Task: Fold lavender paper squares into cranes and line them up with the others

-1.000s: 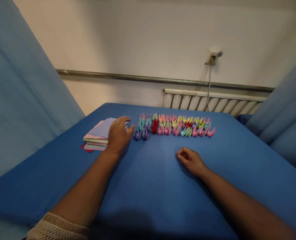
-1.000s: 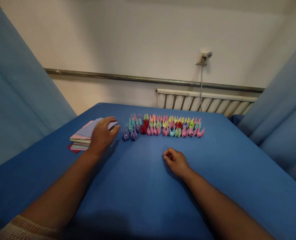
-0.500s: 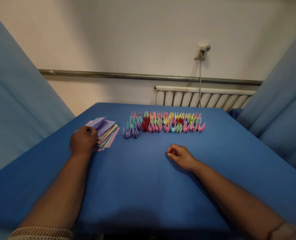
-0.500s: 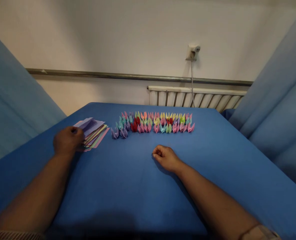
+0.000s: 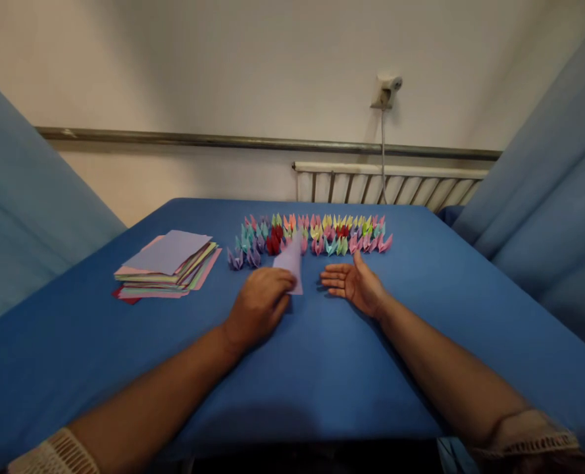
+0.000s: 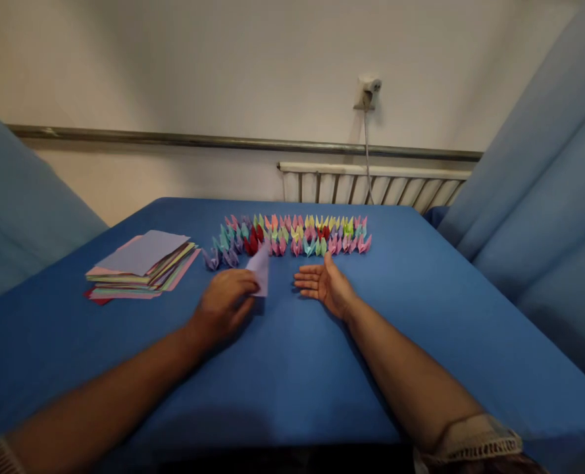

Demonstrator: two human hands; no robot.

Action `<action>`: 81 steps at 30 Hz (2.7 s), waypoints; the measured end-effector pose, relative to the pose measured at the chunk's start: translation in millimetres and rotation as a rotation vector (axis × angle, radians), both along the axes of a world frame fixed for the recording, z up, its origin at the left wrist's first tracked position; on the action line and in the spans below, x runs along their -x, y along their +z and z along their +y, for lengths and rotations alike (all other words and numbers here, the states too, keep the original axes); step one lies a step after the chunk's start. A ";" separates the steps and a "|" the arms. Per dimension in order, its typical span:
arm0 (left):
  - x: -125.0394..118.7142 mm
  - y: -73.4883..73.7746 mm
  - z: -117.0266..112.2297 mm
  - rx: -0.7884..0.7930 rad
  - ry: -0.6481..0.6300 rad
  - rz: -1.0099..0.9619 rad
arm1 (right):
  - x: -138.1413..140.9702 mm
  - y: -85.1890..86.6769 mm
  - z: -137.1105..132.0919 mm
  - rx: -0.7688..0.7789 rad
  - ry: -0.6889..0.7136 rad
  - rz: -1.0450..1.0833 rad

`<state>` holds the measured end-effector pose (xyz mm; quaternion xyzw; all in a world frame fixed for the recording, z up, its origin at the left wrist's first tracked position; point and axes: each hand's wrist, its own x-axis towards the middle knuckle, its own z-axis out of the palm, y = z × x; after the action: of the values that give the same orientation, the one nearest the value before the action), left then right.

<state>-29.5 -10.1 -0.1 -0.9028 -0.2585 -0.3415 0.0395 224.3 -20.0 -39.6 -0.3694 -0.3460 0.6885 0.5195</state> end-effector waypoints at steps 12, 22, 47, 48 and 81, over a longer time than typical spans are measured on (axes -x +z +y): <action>-22.7 -10.1 -5.6 0.274 -0.235 0.266 | -1.8 -19.8 7.7 -0.097 -0.151 -0.111; -38.7 -7.7 16.7 1.358 0.076 -0.882 | 7.1 -9.6 1.6 -0.172 -0.318 0.013; -3.1 -2.6 32.4 0.274 -0.062 -0.063 | -2.5 13.2 -21.7 -0.967 -0.090 -1.396; -1.0 -2.4 33.6 0.254 -0.068 0.019 | -2.0 15.0 -22.2 -0.975 -0.042 -1.461; 3.2 1.3 25.6 0.553 0.054 0.408 | -3.3 14.5 -27.5 -0.638 0.133 -1.572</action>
<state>-32.8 15.5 1.3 -0.9219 -0.3517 -0.0697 -0.1468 227.6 -47.6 -25.1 -0.5551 -0.8045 0.1305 0.1661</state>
